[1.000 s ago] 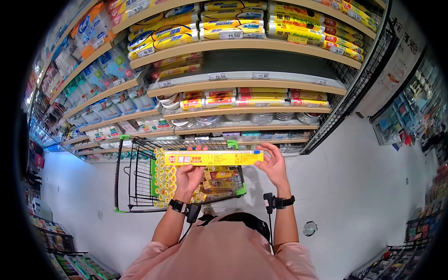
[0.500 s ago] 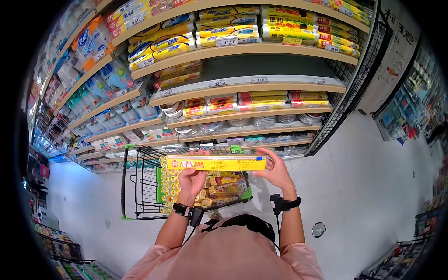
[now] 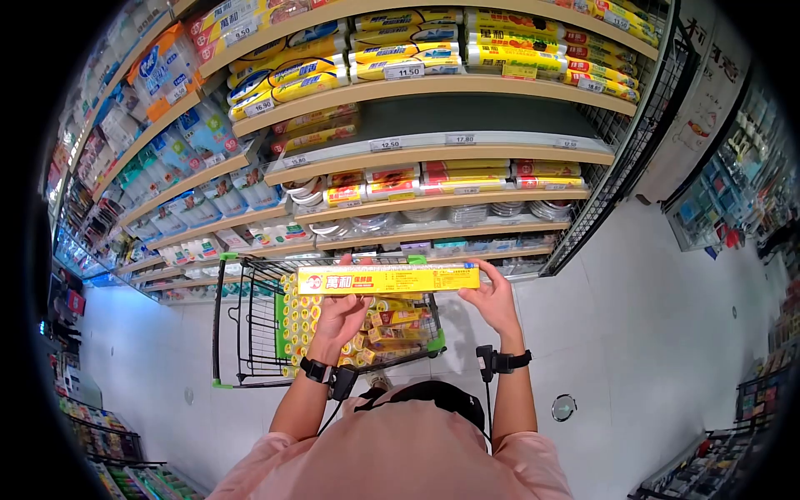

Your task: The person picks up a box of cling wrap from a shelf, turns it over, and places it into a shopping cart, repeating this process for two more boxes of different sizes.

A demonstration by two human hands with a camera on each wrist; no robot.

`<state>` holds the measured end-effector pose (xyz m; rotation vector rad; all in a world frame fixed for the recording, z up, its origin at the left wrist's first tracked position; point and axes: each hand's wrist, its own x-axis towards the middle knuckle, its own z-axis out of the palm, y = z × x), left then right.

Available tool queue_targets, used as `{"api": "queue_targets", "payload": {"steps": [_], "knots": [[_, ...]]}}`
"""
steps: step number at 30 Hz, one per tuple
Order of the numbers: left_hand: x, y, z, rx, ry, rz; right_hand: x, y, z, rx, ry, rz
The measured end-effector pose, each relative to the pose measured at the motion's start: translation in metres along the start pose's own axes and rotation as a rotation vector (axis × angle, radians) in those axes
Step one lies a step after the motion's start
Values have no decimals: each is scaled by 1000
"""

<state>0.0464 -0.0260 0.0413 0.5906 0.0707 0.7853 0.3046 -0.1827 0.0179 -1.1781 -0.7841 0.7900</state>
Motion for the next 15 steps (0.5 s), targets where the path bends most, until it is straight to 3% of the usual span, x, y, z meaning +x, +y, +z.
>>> {"api": "queue_targets", "payload": {"steps": [2, 6, 8, 11, 13, 15], "knots": [[-5, 3, 1, 148, 39, -70, 1, 5, -3, -18, 35, -42], [-8, 1, -3, 455, 41, -136, -2, 4, -4, 37, 78, 154], [-6, -3, 6, 413, 35, -109, -2, 10, -9, -32, 78, 261], [-9, -13, -8, 395, 70, -105, -3, 30, -19, 104, -8, 227], [-9, -13, -16, 390, 192, -186, -11, 21, -12, 54, 14, 114], [-6, -20, -15, 337, 268, -119, -16, 11, -5, 18, 11, 34]]}}
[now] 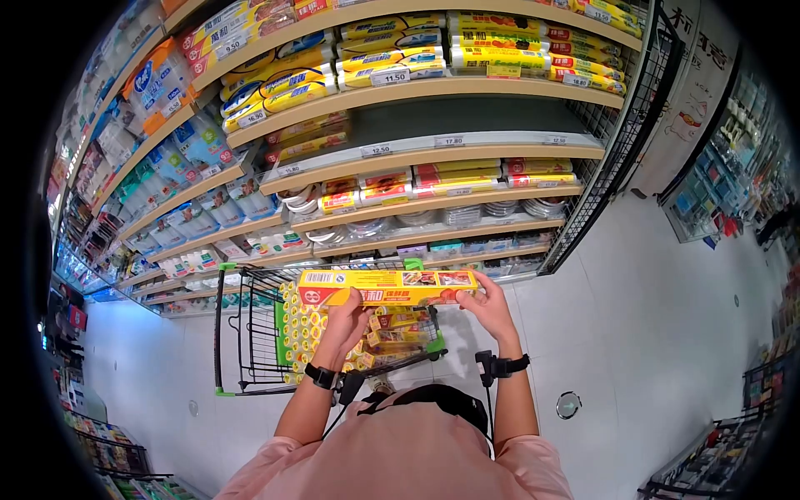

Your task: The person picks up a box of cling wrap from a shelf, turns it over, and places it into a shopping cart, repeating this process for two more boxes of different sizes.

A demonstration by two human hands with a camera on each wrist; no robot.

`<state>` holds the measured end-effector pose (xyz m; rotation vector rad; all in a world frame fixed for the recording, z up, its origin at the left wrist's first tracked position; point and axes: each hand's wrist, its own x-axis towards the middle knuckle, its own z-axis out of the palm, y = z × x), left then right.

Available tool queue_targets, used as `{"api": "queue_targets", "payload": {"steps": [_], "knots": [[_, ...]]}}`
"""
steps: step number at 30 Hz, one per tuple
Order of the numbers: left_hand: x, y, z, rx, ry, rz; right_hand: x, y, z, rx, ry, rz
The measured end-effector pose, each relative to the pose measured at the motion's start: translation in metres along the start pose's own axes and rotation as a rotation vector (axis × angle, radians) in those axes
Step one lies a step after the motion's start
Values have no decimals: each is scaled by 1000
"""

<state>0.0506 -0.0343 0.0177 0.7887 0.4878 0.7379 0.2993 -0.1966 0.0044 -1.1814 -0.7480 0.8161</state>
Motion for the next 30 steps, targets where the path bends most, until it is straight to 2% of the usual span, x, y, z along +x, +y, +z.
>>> {"api": "queue_targets", "payload": {"steps": [3, 9, 11, 20, 23, 27, 30], "knots": [[2, 1, 4, -89, 89, -6, -3, -3, 3, -15, -17, -31], [-5, 9, 11, -85, -44, 17, -3, -1, -1, 11, 5, 105], [-9, 11, 13, -81, -28, -7, -2, 1, -1, 23, 1, 119], [-11, 3, 10, -32, 47, 20, -2, 10, -6, 95, -11, 117], [-11, 4, 11, 38, 28, 40, -4, 6, -5, 70, -51, 48], [-1, -8, -4, -27, 161, -17, -7, -5, 5, 88, -45, -14], [9, -11, -17, -306, 232, -286, -2, -14, 20, 120, -48, -68]]}}
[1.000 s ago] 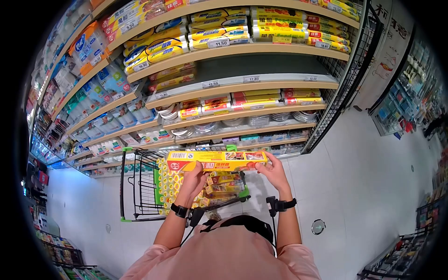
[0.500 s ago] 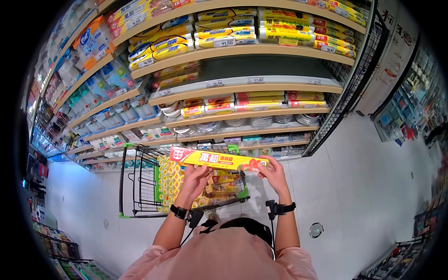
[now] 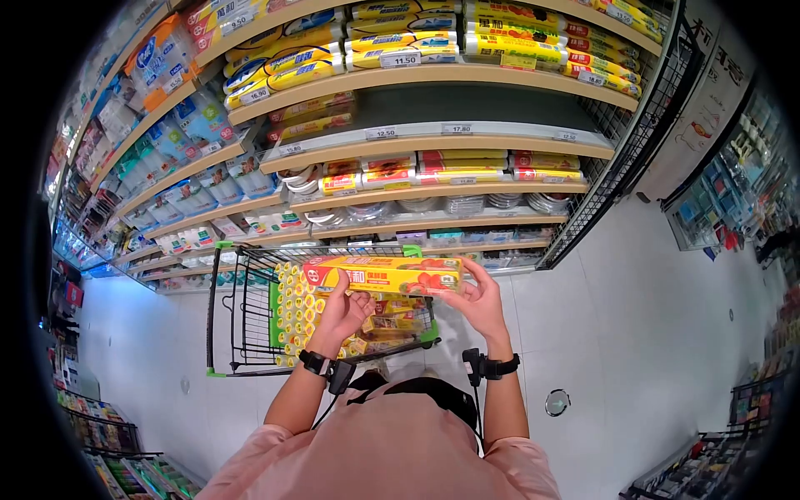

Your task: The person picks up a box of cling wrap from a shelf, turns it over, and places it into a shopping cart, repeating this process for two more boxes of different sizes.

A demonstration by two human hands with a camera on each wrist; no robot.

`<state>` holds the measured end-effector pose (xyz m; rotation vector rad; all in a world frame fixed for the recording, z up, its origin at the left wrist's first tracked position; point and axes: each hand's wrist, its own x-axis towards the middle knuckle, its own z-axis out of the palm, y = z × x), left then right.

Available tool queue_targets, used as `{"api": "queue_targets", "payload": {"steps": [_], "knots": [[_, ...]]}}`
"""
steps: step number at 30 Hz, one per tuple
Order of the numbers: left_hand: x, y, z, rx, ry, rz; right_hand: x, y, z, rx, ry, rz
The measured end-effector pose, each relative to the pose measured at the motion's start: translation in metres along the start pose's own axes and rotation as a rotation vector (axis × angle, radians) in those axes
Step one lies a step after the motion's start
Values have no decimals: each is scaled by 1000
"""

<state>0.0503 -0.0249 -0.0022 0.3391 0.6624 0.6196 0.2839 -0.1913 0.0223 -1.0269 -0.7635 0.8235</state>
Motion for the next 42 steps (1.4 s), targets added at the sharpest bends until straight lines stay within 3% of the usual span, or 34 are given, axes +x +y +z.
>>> {"api": "queue_targets", "payload": {"steps": [4, 10, 11, 15, 19, 23, 27, 30, 31, 36, 40, 42], "knots": [[8, -2, 6, -18, 107, -109, 3, -17, 40, 70, -93, 41], [45, -9, -32, -88, 20, -304, 16, -10, 66, -215, -144, -22], [45, -7, -39, -89, -101, -367, 18, -8, 69, -236, -154, -25], [48, -2, -19, -110, 240, -313, 25, -21, 83, -280, -87, 52], [62, 10, -31, 3, 163, -430, 39, -2, 78, -261, 89, 58], [80, 19, -45, -34, 11, -521, 53, 7, 73, -511, 162, 11], [87, 38, -72, -18, 103, -542, 71, 22, 88, -769, 216, 52], [101, 52, -122, -70, 24, -510, 82, 56, 89, -798, 202, 59], [89, 64, -111, -63, 161, -450, 87, 69, 89, -807, 180, 85], [79, 93, -167, -183, 258, -400, 110, 145, 80, -846, 106, 177], [73, 107, -210, -320, 285, -397, 119, 198, 81, -1009, 90, 305], [66, 116, -216, -356, 318, -392, 119, 227, 83, -1242, 47, 201]]}}
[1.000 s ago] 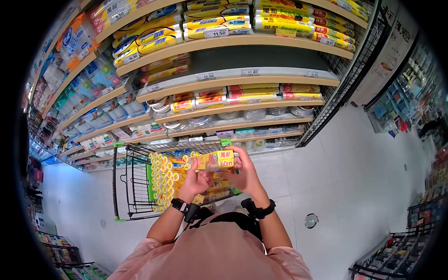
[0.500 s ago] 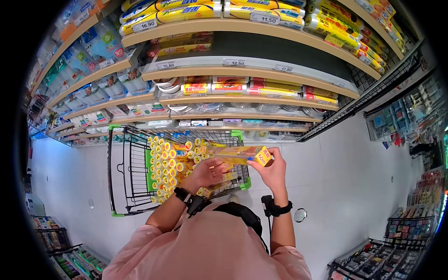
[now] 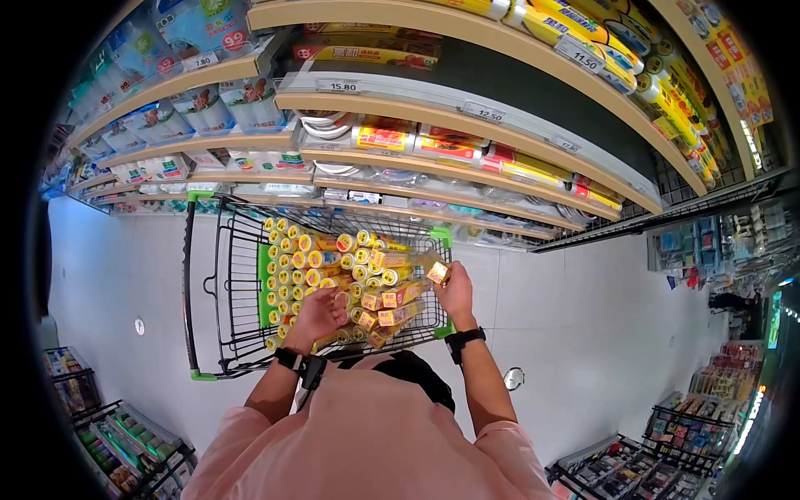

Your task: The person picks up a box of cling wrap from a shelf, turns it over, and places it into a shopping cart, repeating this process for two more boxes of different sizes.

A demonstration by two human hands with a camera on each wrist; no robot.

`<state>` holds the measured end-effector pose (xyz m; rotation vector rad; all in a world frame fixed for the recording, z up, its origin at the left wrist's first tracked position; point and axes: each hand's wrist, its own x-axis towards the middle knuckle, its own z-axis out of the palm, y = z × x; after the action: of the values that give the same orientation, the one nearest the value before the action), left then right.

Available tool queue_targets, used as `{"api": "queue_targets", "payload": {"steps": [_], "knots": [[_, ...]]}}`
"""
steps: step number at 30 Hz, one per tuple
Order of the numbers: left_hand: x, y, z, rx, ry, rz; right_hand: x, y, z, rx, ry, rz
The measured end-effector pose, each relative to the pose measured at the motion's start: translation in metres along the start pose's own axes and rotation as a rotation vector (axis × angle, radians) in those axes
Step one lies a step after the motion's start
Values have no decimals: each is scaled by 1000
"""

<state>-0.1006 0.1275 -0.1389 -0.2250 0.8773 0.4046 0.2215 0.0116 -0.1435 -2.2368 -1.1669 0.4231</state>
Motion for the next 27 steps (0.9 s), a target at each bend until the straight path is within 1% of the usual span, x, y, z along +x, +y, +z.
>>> {"api": "queue_targets", "payload": {"steps": [1, 2, 3, 4, 5, 6, 9, 12, 13, 14, 15, 16, 18, 19, 20, 22, 23, 25, 26, 27], "knots": [[-2, 3, -3, 7, 46, 39, 1, -3, 11, -30, 3, 16], [-4, 6, -8, -9, 46, 47, 2, -6, 20, -60, 7, 29], [-7, 11, -11, -24, 43, 57, 2, -13, 27, -6, -36, 74], [-8, 17, -13, -37, 39, 68, 6, -15, 41, -46, -31, 57], [-8, 22, -14, -32, 91, 74, 11, -18, 54, -87, -25, 41], [-8, 26, -19, -41, 83, 67, 11, -25, 63, -114, -44, 49], [-11, 37, -30, -54, 61, 49, 16, -65, 79, -268, -181, 119], [-20, 47, -25, -53, 41, 61, 12, -73, 99, -311, -254, 125], [-23, 50, -23, -52, 48, 76, 9, -69, 103, -279, -265, 96], [-25, 52, -22, -51, 55, 90, 7, -63, 107, -277, -309, 123], [-24, 57, -28, -68, 4, 57, 8, -53, 115, -273, -351, 150], [-23, 58, -31, -85, 3, 69, 8, -39, 124, -269, -391, 175], [-20, 62, -31, -116, -6, 94, 2, 2, 142, -225, -402, 113], [-23, 62, -28, -121, -17, 103, 2, 1, 138, -204, -432, 156], [-20, 63, -31, -126, -29, 107, 0, 2, 133, -199, -455, 87], [-21, 63, -31, -130, -11, 78, 0, -7, 124, -143, -497, 106], [-16, 63, -34, -139, -11, 61, 0, -12, 118, -88, -516, 145], [-4, 59, -45, -158, -6, 24, -1, 0, 122, -120, -410, 44], [2, 58, -48, -150, -42, 9, 1, 8, 124, -136, -359, -9], [6, 56, -52, -144, -76, -4, 4, 0, 115, -105, -371, 87]]}}
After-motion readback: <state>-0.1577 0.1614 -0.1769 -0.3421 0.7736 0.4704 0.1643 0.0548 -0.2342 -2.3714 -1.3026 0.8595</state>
